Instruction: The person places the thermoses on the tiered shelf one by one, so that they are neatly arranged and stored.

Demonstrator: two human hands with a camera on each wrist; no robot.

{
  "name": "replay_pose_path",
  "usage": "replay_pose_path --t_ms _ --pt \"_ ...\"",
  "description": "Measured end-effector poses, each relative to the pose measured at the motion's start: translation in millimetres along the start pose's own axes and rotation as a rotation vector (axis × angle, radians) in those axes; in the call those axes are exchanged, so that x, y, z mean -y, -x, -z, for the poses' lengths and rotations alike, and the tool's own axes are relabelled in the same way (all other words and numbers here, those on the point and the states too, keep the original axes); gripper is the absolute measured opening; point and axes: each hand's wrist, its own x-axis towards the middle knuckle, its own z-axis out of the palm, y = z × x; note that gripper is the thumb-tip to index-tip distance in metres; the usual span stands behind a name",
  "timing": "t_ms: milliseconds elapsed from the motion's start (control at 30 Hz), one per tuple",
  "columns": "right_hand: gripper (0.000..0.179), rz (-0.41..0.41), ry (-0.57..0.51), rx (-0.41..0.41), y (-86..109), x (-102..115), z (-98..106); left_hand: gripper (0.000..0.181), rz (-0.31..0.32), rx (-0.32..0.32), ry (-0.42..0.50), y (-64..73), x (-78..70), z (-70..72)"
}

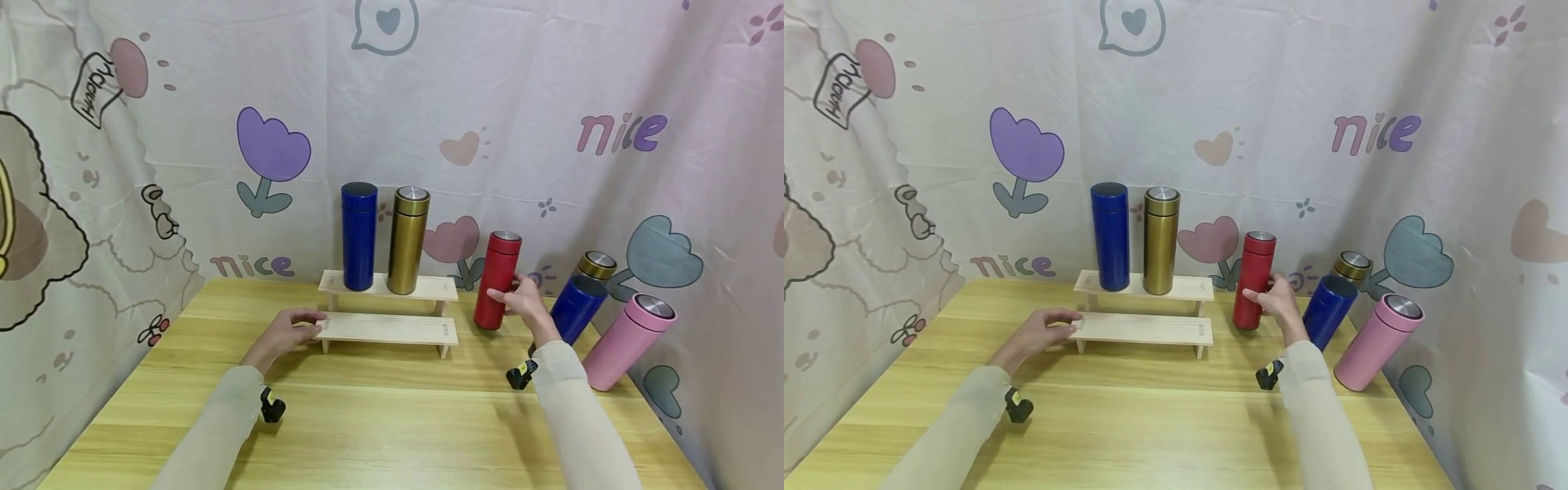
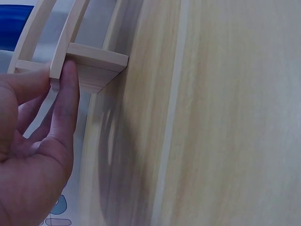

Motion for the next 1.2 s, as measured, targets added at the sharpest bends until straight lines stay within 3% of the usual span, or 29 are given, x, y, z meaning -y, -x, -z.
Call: replay_pose_path --t_ms 667,900,1200 --pt "0.082 0.044 -0.017 0.083 7.5 26 6 0.038 -0.006 0.028 0.016 2.2 -1.1 1.8" --pt "0.081 0.066 0.004 0.085 11.3 37 11 0.035 0.038 -0.001 0.017 -0.9 -1.3 -0.7" --pt "0.083 0.082 -0.013 0.091 14.5 50 12 0.035 0.022 0.007 0.038 0.2 -2.6 -0.5"
